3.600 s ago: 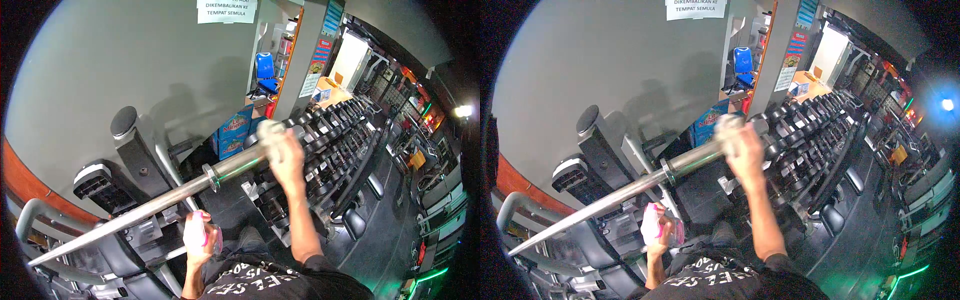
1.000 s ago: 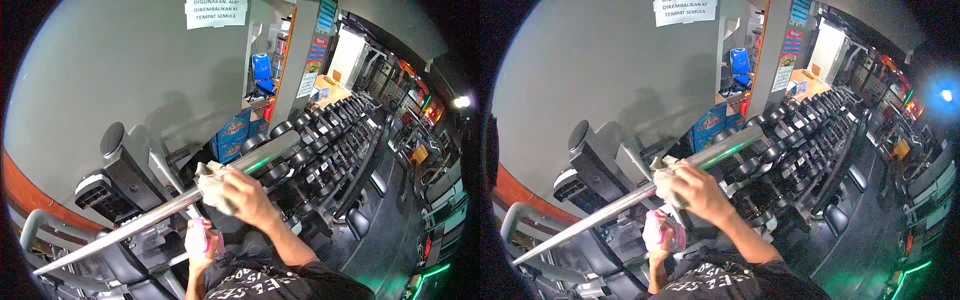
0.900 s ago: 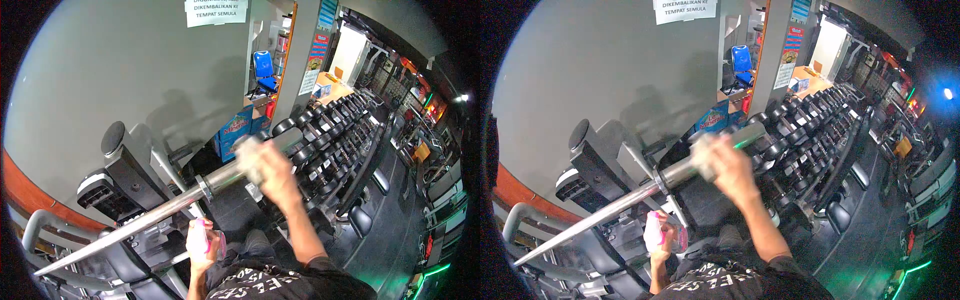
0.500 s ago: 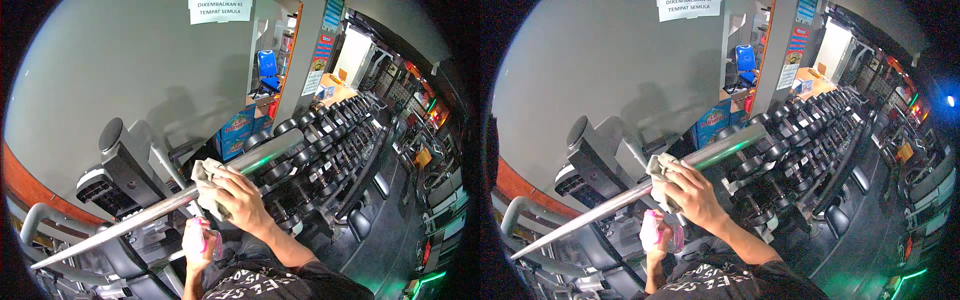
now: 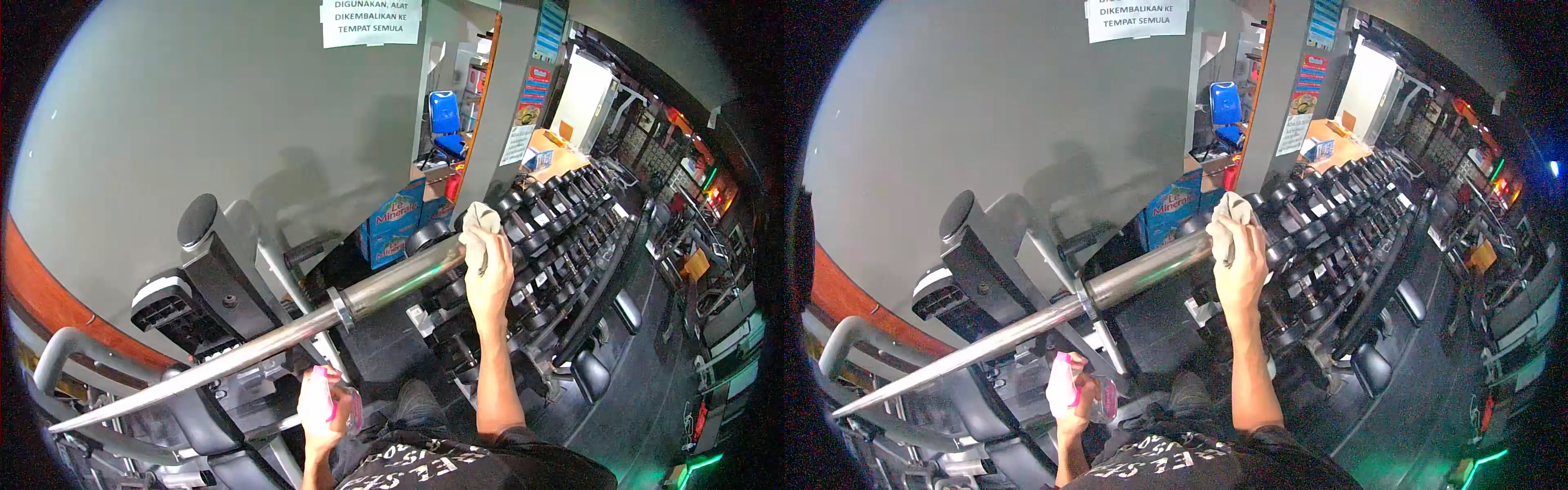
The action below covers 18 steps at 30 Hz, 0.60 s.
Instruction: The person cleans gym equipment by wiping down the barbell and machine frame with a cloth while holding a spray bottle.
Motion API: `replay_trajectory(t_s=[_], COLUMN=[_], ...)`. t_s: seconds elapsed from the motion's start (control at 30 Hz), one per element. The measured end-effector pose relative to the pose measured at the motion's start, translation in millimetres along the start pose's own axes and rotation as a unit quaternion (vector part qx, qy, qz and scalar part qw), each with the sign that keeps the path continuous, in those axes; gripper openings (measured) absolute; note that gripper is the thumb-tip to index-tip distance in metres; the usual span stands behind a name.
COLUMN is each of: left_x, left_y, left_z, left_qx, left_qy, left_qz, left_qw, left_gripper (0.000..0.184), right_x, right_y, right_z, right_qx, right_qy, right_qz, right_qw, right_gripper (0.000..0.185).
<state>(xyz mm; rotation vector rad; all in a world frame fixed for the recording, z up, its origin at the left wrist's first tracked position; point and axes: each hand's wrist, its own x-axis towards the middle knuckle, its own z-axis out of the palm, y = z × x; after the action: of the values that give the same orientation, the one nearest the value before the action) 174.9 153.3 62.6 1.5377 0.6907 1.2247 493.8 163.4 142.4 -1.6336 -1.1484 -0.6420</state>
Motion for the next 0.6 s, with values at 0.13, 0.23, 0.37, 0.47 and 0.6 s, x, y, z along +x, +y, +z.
replay_trajectory(t_s=[0.13, 0.23, 0.37, 0.47, 0.6], left_x=[3.4, -0.1, 6.3, 11.1, 13.4], left_y=[-2.0, -12.8, -5.0, -4.2, -1.0], left_z=[-2.5, -2.2, 8.5, 10.4, 9.7], left_qx=[0.056, 0.036, -0.005, 0.008, 0.011], left_qy=[-0.030, -0.027, -0.022, -0.028, -0.018], left_qz=[0.059, -0.019, -0.057, -0.017, -0.012], left_qw=[0.996, 0.999, 0.998, 0.999, 1.000], left_gripper=[0.034, 0.036, 0.034, 0.033, 0.032], right_x=[-8.3, -11.3, -1.5, 22.7, 33.2], right_y=[-19.1, -31.4, -39.9, -26.5, -27.1], right_z=[-5.7, -16.0, -26.5, -22.1, -17.5], right_qx=[0.042, 0.126, 0.305, 0.152, -0.006], right_qy=[-0.001, -0.075, -0.086, -0.171, -0.079], right_qz=[0.041, 0.031, 0.103, 0.068, 0.018], right_qw=[0.998, 0.989, 0.943, 0.971, 0.997], right_gripper=[0.032, 0.029, 0.018, 0.019, 0.039])
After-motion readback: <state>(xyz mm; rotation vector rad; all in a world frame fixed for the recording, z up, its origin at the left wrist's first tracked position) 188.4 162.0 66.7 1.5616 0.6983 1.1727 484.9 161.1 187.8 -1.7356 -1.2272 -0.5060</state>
